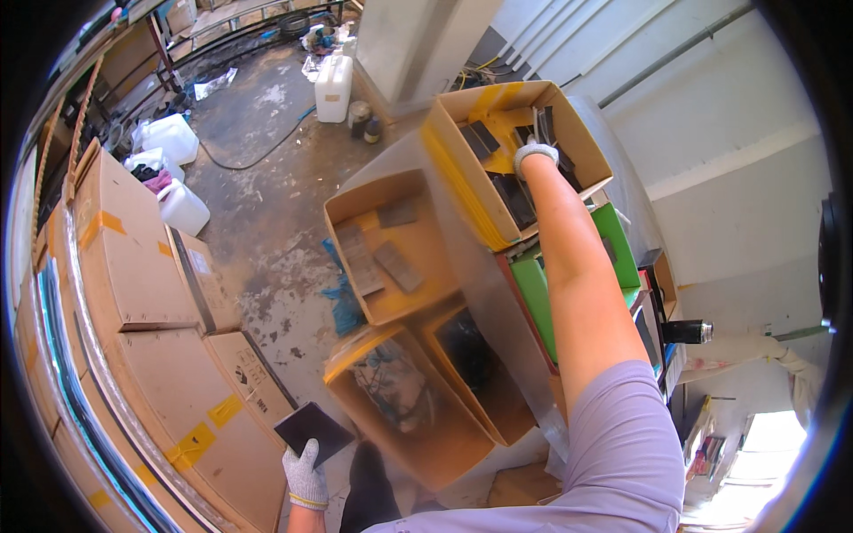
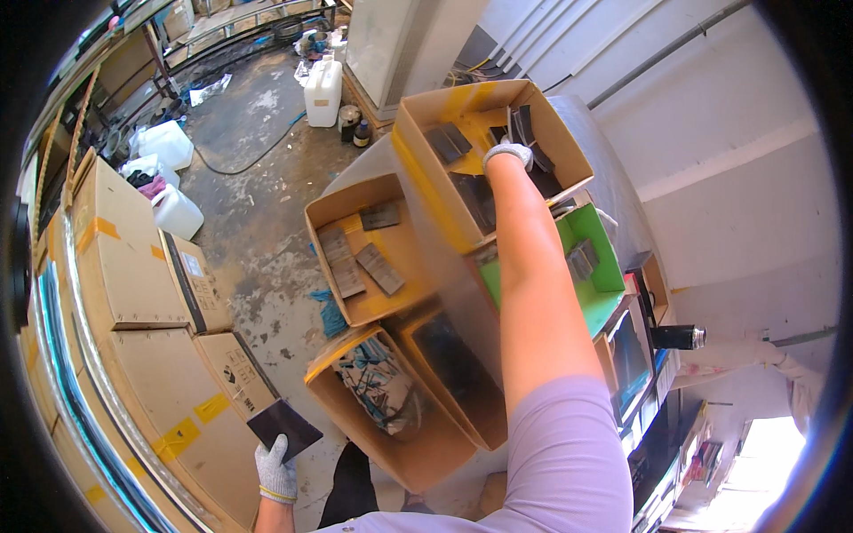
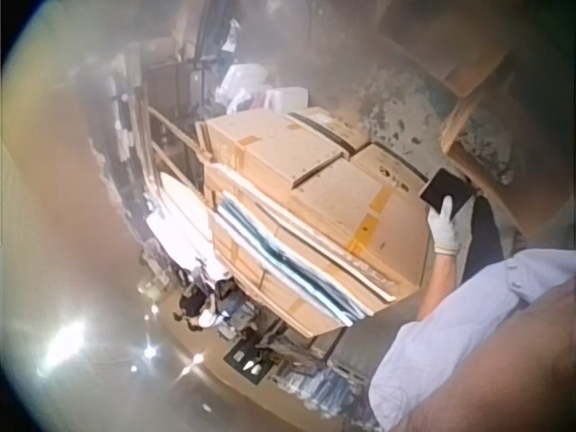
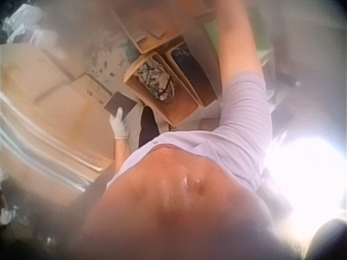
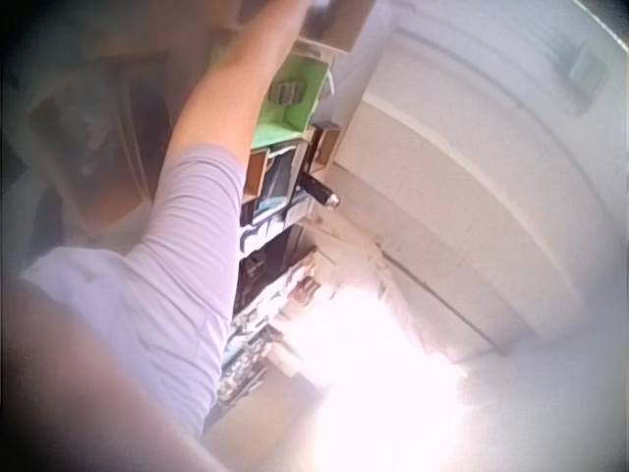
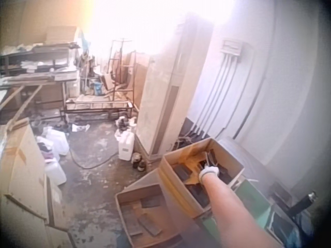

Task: The person measures and marks dark rectangular strips on a table using a ruler and pencil, then uses a utility knife to cut the strips, and finally sorts and stacks the cut pieces into cardboard boxes.

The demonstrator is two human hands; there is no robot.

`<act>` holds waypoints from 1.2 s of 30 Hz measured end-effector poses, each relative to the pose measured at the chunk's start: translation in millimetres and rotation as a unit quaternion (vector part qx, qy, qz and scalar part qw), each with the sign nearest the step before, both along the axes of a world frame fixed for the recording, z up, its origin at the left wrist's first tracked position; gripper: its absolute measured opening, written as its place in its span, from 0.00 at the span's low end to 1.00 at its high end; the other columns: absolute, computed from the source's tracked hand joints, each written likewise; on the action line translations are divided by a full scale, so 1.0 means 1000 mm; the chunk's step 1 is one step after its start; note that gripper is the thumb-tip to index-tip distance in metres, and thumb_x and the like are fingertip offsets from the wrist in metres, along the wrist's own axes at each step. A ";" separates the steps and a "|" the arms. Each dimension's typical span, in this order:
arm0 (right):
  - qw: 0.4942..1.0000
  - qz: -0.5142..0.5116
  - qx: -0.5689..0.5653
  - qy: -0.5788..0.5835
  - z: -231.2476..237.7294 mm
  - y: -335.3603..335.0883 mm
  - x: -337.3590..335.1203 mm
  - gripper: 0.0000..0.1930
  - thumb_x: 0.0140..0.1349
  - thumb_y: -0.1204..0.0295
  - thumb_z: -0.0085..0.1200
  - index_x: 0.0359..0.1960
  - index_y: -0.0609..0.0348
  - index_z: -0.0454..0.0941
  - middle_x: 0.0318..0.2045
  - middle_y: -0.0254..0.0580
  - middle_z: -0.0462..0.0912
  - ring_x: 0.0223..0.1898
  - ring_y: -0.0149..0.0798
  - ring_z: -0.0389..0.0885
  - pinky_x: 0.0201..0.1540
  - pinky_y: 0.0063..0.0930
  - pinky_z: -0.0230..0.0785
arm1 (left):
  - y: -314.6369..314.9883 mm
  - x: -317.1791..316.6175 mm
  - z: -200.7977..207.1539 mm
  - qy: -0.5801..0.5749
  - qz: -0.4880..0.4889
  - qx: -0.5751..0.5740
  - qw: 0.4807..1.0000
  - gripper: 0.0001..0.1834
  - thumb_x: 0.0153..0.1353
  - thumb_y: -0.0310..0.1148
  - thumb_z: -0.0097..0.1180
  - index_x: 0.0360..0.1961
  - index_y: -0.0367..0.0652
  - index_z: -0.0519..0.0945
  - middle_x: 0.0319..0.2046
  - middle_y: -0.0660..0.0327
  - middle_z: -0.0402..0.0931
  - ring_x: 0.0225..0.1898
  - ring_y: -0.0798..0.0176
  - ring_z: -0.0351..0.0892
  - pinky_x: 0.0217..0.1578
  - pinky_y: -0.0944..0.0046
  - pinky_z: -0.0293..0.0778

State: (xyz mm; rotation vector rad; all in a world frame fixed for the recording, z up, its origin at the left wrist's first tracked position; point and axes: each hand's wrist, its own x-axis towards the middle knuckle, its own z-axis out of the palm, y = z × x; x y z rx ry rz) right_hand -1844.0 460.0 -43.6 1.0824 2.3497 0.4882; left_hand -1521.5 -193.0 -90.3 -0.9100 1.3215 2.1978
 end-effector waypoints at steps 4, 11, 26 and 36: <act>0.997 0.034 0.070 -0.008 0.022 -0.009 0.006 0.27 0.70 0.61 0.47 0.70 0.50 0.68 0.72 0.34 0.66 0.64 0.50 0.75 0.47 0.51 0.77 | -0.004 -0.003 0.004 -0.010 -0.009 -0.005 1.000 0.23 0.61 0.21 0.61 0.58 0.36 0.75 0.49 0.58 0.80 0.48 0.60 0.81 0.54 0.59 0.76; 0.994 0.013 0.110 0.011 0.043 -0.005 0.028 0.25 0.72 0.61 0.38 0.69 0.47 0.69 0.70 0.46 0.67 0.70 0.49 0.65 0.66 0.48 0.57 | -0.007 -0.003 -0.001 0.009 -0.011 0.004 1.000 0.22 0.62 0.21 0.60 0.58 0.37 0.75 0.50 0.58 0.80 0.49 0.59 0.81 0.54 0.59 0.78; 0.850 0.449 -0.062 0.269 0.105 -0.117 0.132 0.12 0.57 0.72 0.51 0.39 0.47 0.86 0.48 0.36 0.83 0.57 0.46 0.76 0.63 0.49 0.61 | -0.002 0.002 0.012 0.012 -0.043 0.023 0.999 0.19 0.64 0.20 0.58 0.57 0.38 0.76 0.50 0.59 0.80 0.50 0.60 0.81 0.53 0.60 0.78; 0.932 0.093 -0.184 0.299 0.053 -0.092 0.089 0.42 0.54 0.43 0.63 0.64 0.60 0.72 0.60 0.63 0.75 0.61 0.57 0.75 0.62 0.41 0.70 | 0.007 0.023 0.030 0.032 -0.072 0.045 0.996 0.19 0.63 0.20 0.59 0.56 0.37 0.77 0.47 0.59 0.81 0.48 0.61 0.82 0.52 0.60 0.79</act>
